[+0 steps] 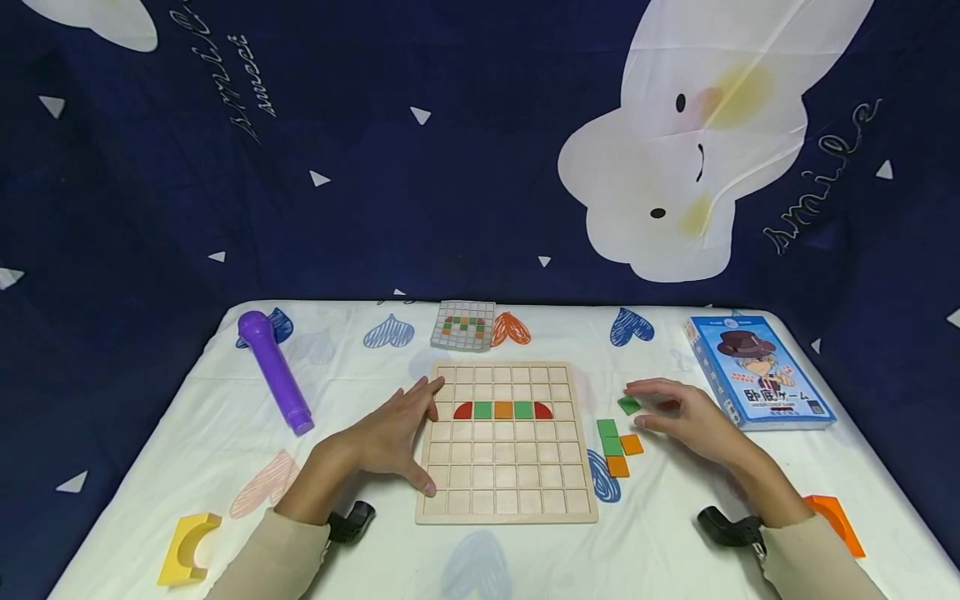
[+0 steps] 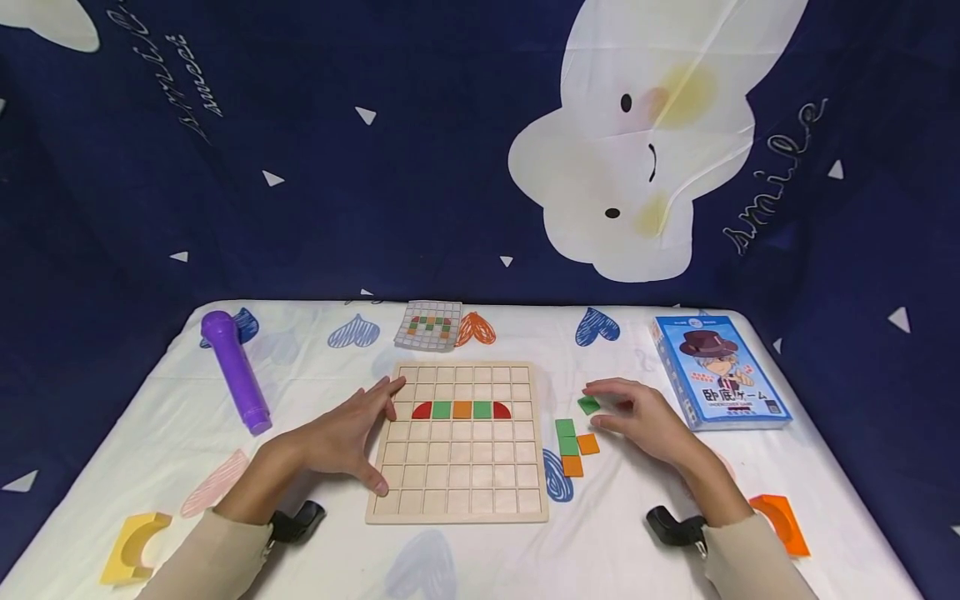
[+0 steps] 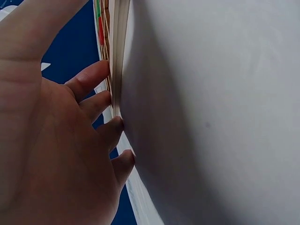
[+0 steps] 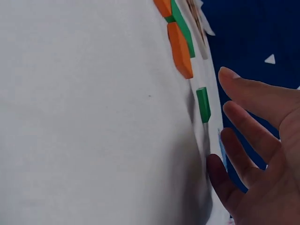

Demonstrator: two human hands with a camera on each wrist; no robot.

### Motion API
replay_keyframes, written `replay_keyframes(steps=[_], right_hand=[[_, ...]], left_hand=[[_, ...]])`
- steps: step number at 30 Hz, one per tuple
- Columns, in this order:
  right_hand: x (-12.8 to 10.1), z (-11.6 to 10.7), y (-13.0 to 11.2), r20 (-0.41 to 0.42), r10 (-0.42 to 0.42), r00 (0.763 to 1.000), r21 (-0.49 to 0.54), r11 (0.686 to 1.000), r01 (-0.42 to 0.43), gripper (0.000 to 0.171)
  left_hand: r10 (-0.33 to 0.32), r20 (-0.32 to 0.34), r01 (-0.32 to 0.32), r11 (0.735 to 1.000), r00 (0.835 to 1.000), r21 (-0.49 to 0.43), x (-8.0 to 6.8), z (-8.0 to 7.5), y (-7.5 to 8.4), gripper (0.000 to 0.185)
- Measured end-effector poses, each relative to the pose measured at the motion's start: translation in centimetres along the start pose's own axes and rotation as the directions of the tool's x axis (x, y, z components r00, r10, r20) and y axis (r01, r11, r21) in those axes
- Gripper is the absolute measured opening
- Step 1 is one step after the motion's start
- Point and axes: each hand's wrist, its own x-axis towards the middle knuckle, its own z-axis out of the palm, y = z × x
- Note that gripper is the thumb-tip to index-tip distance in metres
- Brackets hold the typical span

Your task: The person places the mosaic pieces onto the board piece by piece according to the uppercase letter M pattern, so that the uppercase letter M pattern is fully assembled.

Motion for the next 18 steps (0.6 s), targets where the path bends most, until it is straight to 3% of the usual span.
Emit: replay_keyframes(steps=[18], right_hand=[[1.01,0.46,0.16,0.022,0.024,0.999,-0.074,0.997,-0.023,0.029]], left_hand=[[-0.005,-0.001,0.005,1.000,1.000,0.007,-0.01,0.03,-0.07,0.091]])
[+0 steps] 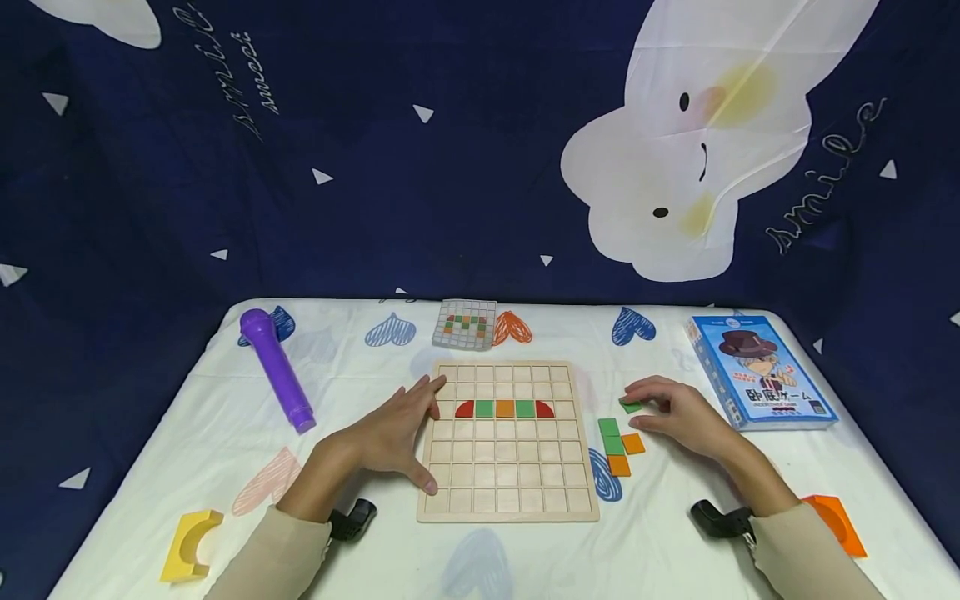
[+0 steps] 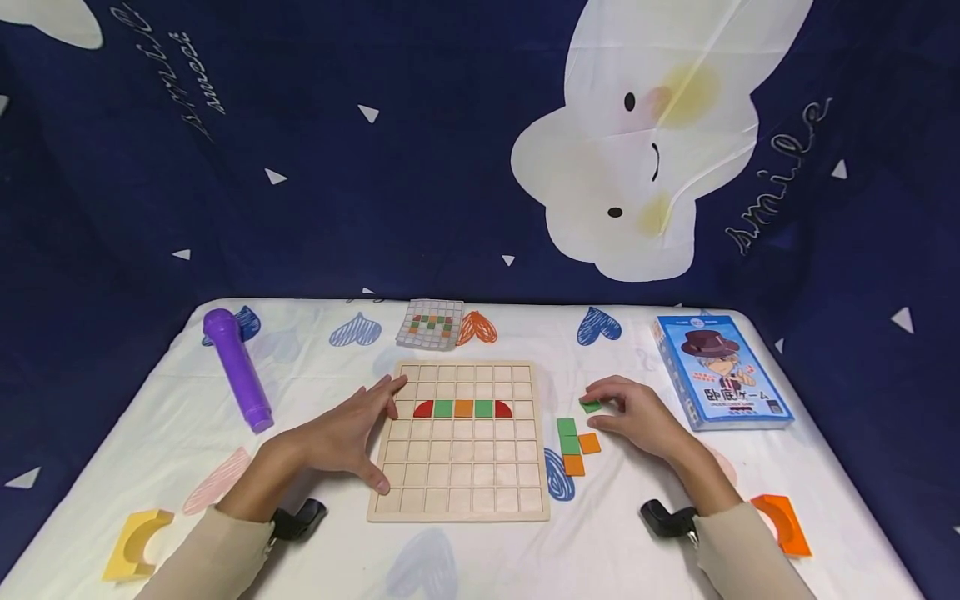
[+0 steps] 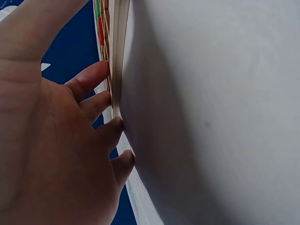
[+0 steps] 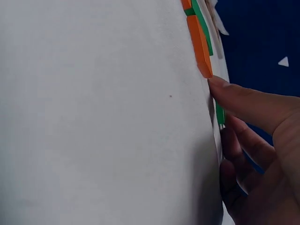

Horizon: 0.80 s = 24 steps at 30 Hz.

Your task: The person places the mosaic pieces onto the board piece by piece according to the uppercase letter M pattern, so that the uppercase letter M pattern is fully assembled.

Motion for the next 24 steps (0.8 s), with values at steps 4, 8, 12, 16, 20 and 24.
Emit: replay_keyframes(steps=[4,8,12,16,20,24], right_hand=[[0.20,0.16,0.08,-0.019,0.003,1.000,-0.005,1.000,-0.003,0.025],[0.38,0.47,0.23,-0.051,0.003,0.999,-0.006,1.000,-0.003,0.021],[0.50,0.79,0.27,-0.080,0.000,0.997,0.001,1.000,0.001,0.017],[0.52,0.88,0.13,-0.089,0.011,0.996,0.007,1.000,-0.010,0.014],[0.52,0.82,-0.12,-0.086,0.030,0.996,-0.005,1.000,-0.030,0.014],[0.46,0.64,-0.33,-0.075,0.060,0.995,-0.016,0.998,-0.061,0.016]], left_hand=[[0.003,-0.002,-0.003,1.000,1.000,0.011,0.05,-0.13,0.05,0.089],[-0.002,0.002,0.002,1.000,1.000,0.013,0.08,-0.17,0.07,0.089],[-0.005,0.004,0.005,1.000,1.000,0.013,0.07,-0.10,0.02,0.089],[-0.005,0.002,0.005,1.000,1.000,0.010,0.02,-0.03,0.00,0.090],[-0.015,0.004,0.015,1.000,1.000,0.000,-0.01,0.01,-0.01,0.090],[-0.011,0.005,0.011,1.000,1.000,-0.008,-0.01,-0.02,0.03,0.089]])
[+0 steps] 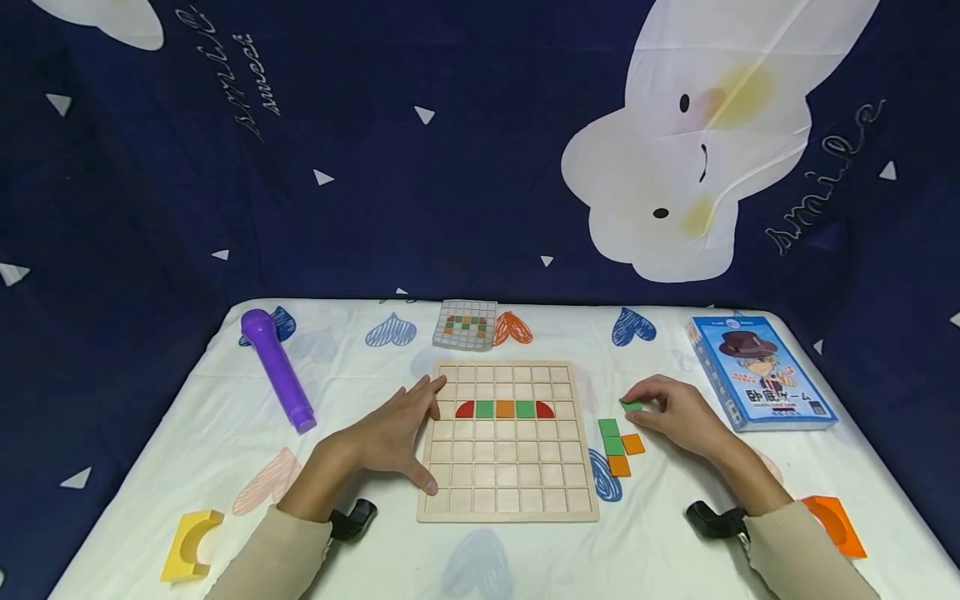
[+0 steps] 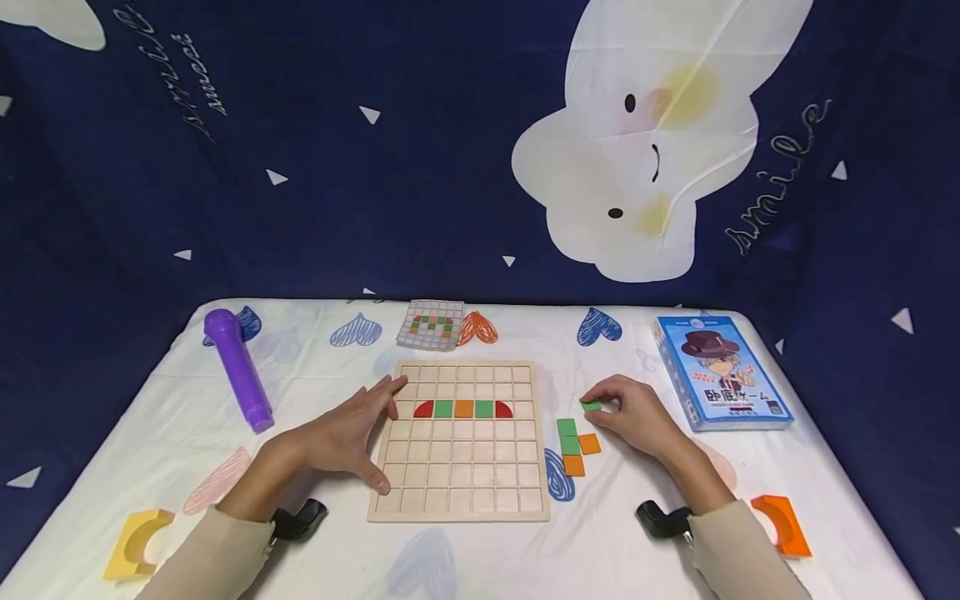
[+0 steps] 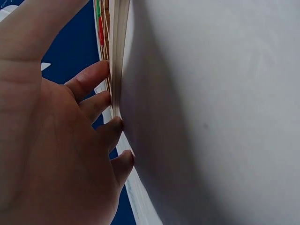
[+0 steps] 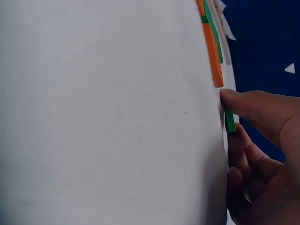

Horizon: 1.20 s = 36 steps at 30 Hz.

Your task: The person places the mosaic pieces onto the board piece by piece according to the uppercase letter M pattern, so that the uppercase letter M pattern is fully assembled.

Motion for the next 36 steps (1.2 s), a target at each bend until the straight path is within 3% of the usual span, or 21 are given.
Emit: replay_keyframes(steps=[5,18,24,36], right_hand=[[0.1,-0.4,-0.2,0.037,0.027,0.999,0.012,1.000,-0.028,0.019],[0.3,-1.1,-1.6,0.056,-0.071,0.996,0.115,0.991,0.064,0.022],[0.5,-0.3,-2.8,0.047,-0.125,0.991,0.183,0.977,0.114,0.020],[0.7,1.5,-4.9,0.075,-0.157,0.985,0.272,0.953,0.131,0.017]], left_hand=[[0.009,-0.001,-0.009,1.000,1.000,-0.004,0.0,-0.1,0.0,0.089],[0.013,-0.005,-0.013,1.000,1.000,0.001,0.0,-0.1,0.0,0.091],[0.010,-0.002,-0.010,1.000,1.000,-0.006,-0.1,0.0,0.0,0.091],[0.012,-0.007,-0.012,1.000,1.000,-0.002,-0.1,0.0,-0.1,0.090]])
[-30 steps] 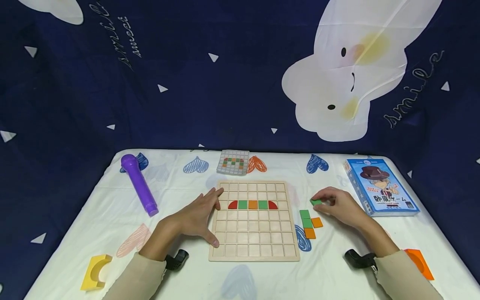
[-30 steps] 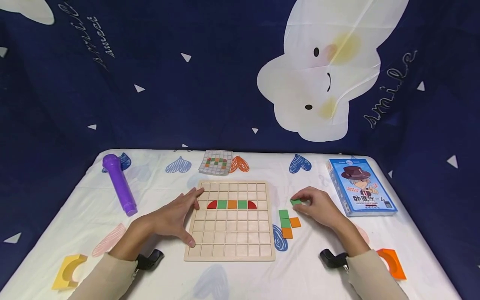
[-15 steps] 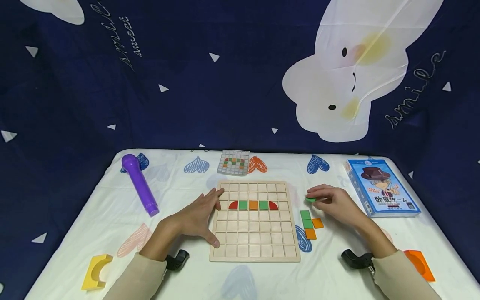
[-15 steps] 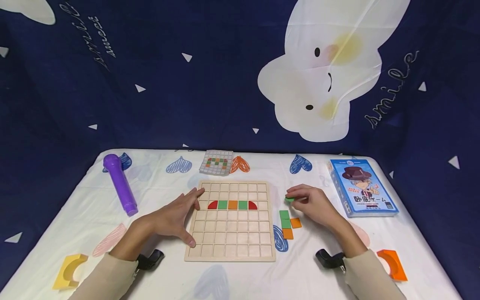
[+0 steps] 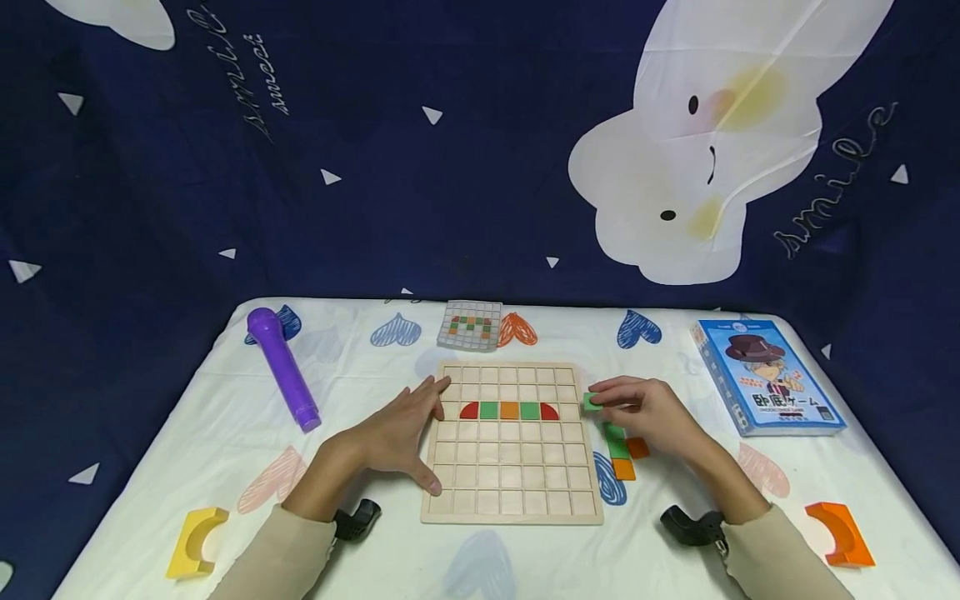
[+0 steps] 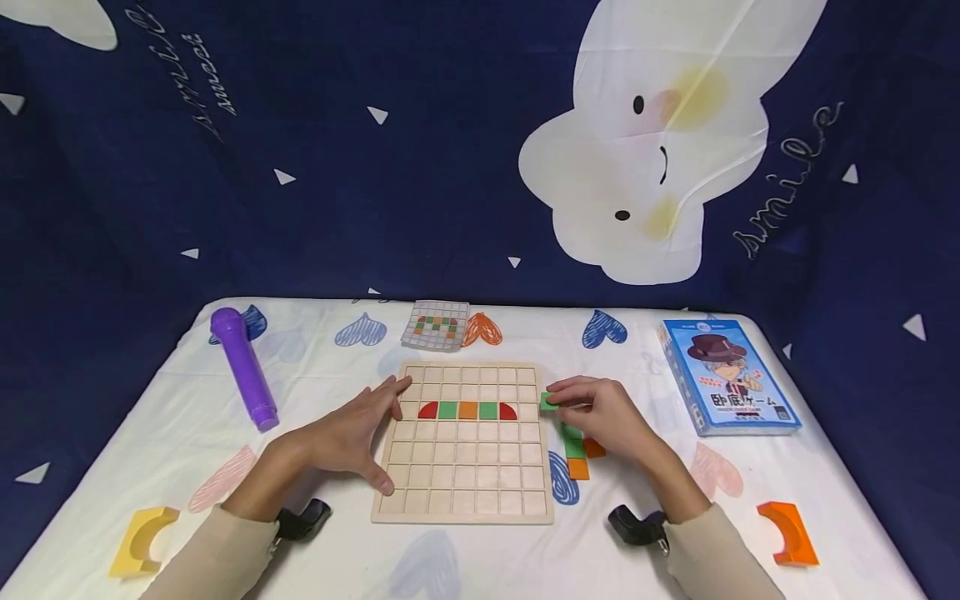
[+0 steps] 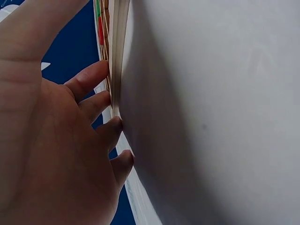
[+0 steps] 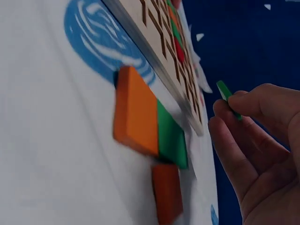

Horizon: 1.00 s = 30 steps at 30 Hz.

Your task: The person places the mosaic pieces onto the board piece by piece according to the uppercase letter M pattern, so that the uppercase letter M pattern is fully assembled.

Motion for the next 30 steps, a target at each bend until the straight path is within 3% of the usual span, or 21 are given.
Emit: replay_keyframes(steps=[16,30], right_hand=[[1.0,3.1,-2.7,0.074,-0.075,0.994,-0.013,0.997,0.076,0.018],[2.5,7.0,-4.7,0.155,-0.169,0.973,0.025,0.986,0.167,0.017]], left_hand=[[0.002,-0.005,-0.002,1.000,1.000,0.000,0.1,0.1,0.0,0.090],[0.007,-0.004,-0.007,1.000,1.000,0.013,0.1,0.0,0.1,0.091]])
